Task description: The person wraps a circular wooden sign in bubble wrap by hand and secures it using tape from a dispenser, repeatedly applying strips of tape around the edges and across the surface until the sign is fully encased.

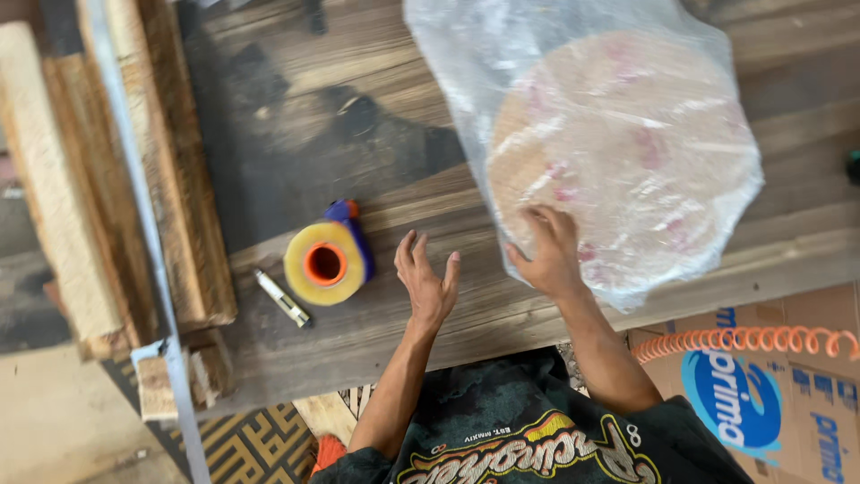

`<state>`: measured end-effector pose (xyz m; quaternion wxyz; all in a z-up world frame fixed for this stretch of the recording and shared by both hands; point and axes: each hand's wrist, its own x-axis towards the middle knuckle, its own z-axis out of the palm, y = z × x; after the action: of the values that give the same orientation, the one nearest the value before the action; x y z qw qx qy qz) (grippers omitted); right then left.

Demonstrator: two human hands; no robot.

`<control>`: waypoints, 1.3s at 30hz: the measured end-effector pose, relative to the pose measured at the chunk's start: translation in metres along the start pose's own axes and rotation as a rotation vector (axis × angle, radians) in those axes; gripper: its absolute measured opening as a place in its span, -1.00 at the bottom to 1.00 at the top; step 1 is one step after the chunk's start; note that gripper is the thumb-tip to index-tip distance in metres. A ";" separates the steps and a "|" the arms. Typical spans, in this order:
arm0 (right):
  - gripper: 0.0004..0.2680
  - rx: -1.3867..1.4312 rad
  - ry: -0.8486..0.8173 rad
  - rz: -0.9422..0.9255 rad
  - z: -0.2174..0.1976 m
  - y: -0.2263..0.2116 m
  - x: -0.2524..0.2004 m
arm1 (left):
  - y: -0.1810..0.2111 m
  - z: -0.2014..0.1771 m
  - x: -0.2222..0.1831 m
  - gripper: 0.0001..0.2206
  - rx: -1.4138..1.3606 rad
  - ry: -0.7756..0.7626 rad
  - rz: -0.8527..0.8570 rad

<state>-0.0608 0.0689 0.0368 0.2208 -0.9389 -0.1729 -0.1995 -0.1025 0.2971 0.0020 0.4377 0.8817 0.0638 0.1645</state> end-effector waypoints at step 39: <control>-0.42 0.858 0.218 0.995 -0.159 0.319 -0.069 | 0.239 0.228 -0.066 -0.26 0.436 -0.475 0.155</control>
<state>-0.0356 -0.2932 0.0259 0.6568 -0.7102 0.2402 -0.0811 -0.0929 -0.0360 0.0478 0.2273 0.9706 -0.0736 -0.0304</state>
